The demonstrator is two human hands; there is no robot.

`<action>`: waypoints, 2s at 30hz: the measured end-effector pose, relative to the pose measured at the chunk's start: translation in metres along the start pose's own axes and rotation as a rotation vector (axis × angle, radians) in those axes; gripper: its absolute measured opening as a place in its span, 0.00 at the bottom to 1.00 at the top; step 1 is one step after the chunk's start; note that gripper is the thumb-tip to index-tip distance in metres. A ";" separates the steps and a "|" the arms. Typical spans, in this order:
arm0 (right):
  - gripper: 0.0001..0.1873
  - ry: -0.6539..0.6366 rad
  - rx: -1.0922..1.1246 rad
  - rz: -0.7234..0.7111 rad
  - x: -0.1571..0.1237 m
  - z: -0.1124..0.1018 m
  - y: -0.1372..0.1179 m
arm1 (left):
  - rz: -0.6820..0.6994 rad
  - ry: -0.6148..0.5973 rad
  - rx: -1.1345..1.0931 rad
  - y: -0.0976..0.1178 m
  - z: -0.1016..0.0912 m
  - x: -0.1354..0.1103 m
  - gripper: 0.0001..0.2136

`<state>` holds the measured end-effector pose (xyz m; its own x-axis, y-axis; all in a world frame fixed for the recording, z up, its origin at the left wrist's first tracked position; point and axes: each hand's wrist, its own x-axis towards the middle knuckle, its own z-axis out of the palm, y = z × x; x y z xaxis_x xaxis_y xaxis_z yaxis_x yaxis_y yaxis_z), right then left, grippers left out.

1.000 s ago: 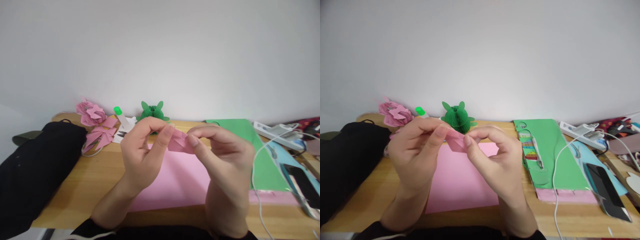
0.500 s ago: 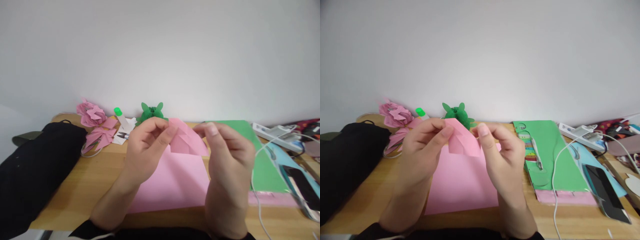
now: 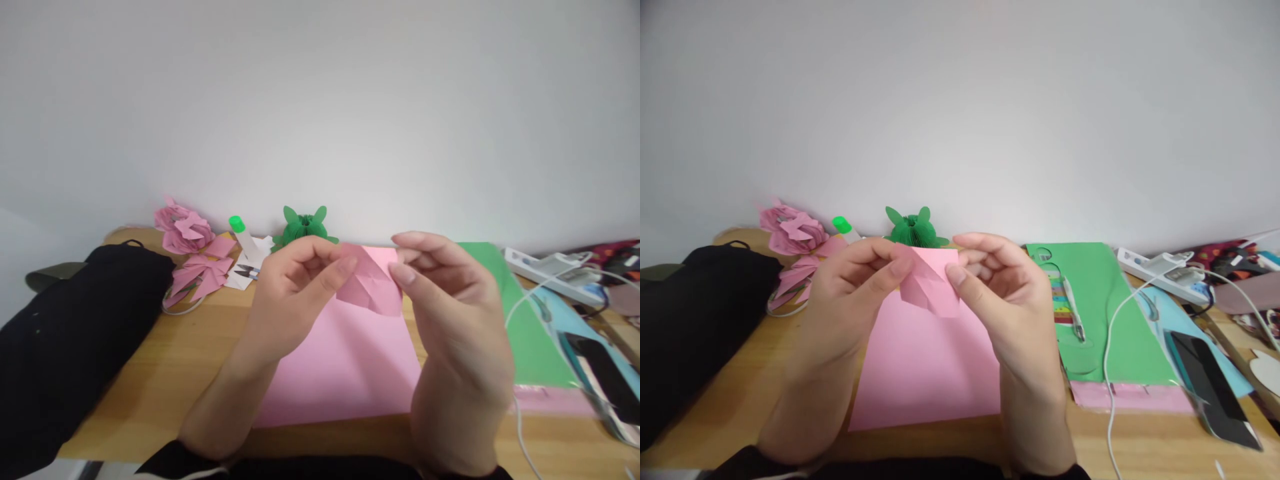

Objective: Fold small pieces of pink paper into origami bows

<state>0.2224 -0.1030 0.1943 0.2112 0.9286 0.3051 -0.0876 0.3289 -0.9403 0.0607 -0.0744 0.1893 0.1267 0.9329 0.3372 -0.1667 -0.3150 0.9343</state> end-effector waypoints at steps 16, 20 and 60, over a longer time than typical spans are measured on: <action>0.13 -0.148 0.024 0.091 -0.004 -0.003 -0.002 | -0.060 0.041 -0.104 -0.001 0.001 -0.002 0.05; 0.09 -0.193 0.042 0.129 -0.006 -0.002 -0.001 | -0.060 0.030 -0.114 0.000 0.001 -0.004 0.04; 0.08 -0.052 0.015 0.055 -0.010 -0.002 -0.006 | -0.111 -0.096 -0.255 0.006 0.001 -0.003 0.04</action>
<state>0.2227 -0.1144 0.1967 0.1549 0.9528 0.2612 -0.1124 0.2797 -0.9535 0.0605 -0.0794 0.1944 0.2480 0.9344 0.2557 -0.3854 -0.1470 0.9110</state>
